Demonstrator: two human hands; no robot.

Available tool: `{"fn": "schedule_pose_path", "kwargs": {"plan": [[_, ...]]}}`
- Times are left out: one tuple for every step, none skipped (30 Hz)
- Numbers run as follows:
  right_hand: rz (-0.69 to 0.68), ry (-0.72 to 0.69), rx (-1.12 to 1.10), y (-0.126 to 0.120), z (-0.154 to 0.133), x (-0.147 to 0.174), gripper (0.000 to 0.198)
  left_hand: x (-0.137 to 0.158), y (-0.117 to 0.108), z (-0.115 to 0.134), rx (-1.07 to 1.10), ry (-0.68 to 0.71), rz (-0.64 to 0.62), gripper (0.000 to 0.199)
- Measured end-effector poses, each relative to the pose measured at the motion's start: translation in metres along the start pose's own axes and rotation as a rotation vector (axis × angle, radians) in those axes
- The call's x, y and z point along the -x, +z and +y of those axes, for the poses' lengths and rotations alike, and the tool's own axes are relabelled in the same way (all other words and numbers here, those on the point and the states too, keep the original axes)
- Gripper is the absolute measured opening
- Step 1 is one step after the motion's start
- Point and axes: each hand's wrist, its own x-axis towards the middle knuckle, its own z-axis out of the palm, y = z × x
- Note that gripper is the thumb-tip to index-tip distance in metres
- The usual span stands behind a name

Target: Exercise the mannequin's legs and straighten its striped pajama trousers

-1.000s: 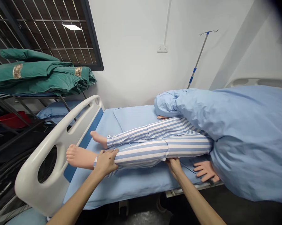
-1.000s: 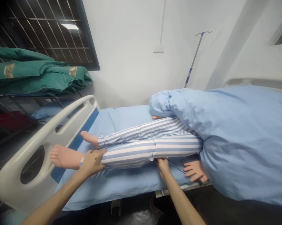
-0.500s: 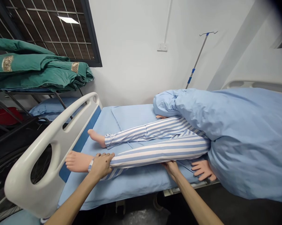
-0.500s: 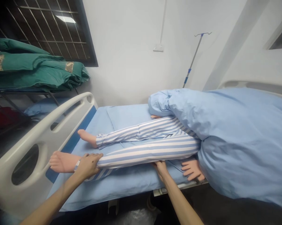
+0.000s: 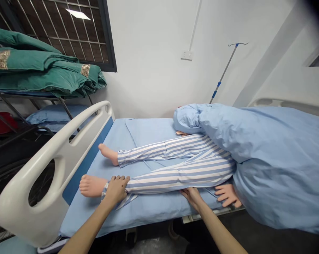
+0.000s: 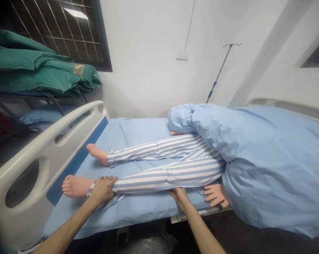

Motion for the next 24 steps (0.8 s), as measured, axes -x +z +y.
{"fn": "schedule_pose_path", "kwargs": {"plan": [[-0.007,0.021,0.013,-0.001,-0.001,0.003,0.017,0.000,0.002,0.000,0.008,-0.002,0.010,0.046],[-0.017,0.043,0.029,-0.003,-0.003,0.005,0.018,0.001,0.004,0.000,0.015,-0.008,0.021,0.046],[-0.027,0.065,0.049,-0.006,-0.004,0.009,0.020,0.001,0.007,0.000,0.019,-0.016,0.033,0.045],[-0.033,0.086,0.080,-0.009,-0.006,0.013,0.021,0.002,0.009,0.000,0.019,-0.024,0.047,0.044],[-0.031,0.106,0.124,-0.014,-0.008,0.017,0.022,0.002,0.011,-0.001,0.017,-0.028,0.064,0.044],[-0.026,0.127,0.178,-0.020,-0.010,0.021,0.022,0.003,0.013,-0.001,0.015,-0.027,0.082,0.043],[-0.019,0.146,0.236,-0.025,-0.011,0.025,0.023,0.004,0.015,-0.001,0.016,-0.021,0.097,0.042],[-0.014,0.161,0.296,-0.031,-0.013,0.030,0.023,0.004,0.016,-0.001,0.021,-0.014,0.111,0.042],[-0.017,0.168,0.356,-0.036,-0.014,0.034,0.024,0.005,0.018,0.000,0.029,-0.009,0.126,0.042],[-0.023,0.164,0.418,-0.040,-0.016,0.038,0.025,0.006,0.019,0.001,0.040,-0.011,0.142,0.043],[-0.035,0.148,0.482,-0.042,-0.017,0.042,0.026,0.008,0.021,0.003,0.052,-0.020,0.159,0.044],[-0.054,0.126,0.549,-0.041,-0.019,0.046,0.028,0.009,0.022,0.005,0.065,-0.035,0.179,0.046],[-0.081,0.097,0.614,-0.038,-0.021,0.049,0.028,0.010,0.024,0.008,0.079,-0.050,0.204,0.048],[-0.120,0.067,0.673,-0.031,-0.024,0.053,0.029,0.011,0.025,0.012,0.095,-0.065,0.231,0.051],[-0.166,0.030,0.722,-0.022,-0.027,0.056,0.029,0.013,0.027,0.015,0.115,-0.079,0.259,0.053],[-0.220,-0.010,0.762,-0.011,-0.030,0.059,0.029,0.014,0.028,0.019,0.139,-0.093,0.285,0.055],[-0.282,-0.053,0.798,0.003,-0.032,0.062,0.028,0.016,0.029,0.023,0.170,-0.101,0.306,0.056],[-0.349,-0.100,0.833,0.018,-0.035,0.066,0.027,0.017,0.030,0.026,0.209,-0.104,0.323,0.058],[-0.416,-0.146,0.866,0.033,-0.038,0.069,0.027,0.019,0.030,0.029,0.256,-0.100,0.337,0.060],[-0.481,-0.186,0.895,0.050,-0.040,0.072,0.027,0.020,0.029,0.031,0.314,-0.085,0.351,0.063],[-0.540,-0.219,0.915,0.066,-0.042,0.074,0.027,0.021,0.028,0.033,0.385,-0.068,0.370,0.065],[-0.595,-0.241,0.923,0.083,-0.043,0.076,0.028,0.021,0.027,0.034,0.470,-0.062,0.396,0.065],[-0.639,-0.256,0.915,0.100,-0.043,0.076,0.028,0.021,0.025,0.034,0.571,-0.077,0.435,0.062],[-0.675,-0.266,0.895,0.117,-0.042,0.075,0.028,0.019,0.023,0.034,0.688,-0.121,0.478,0.058]]}}
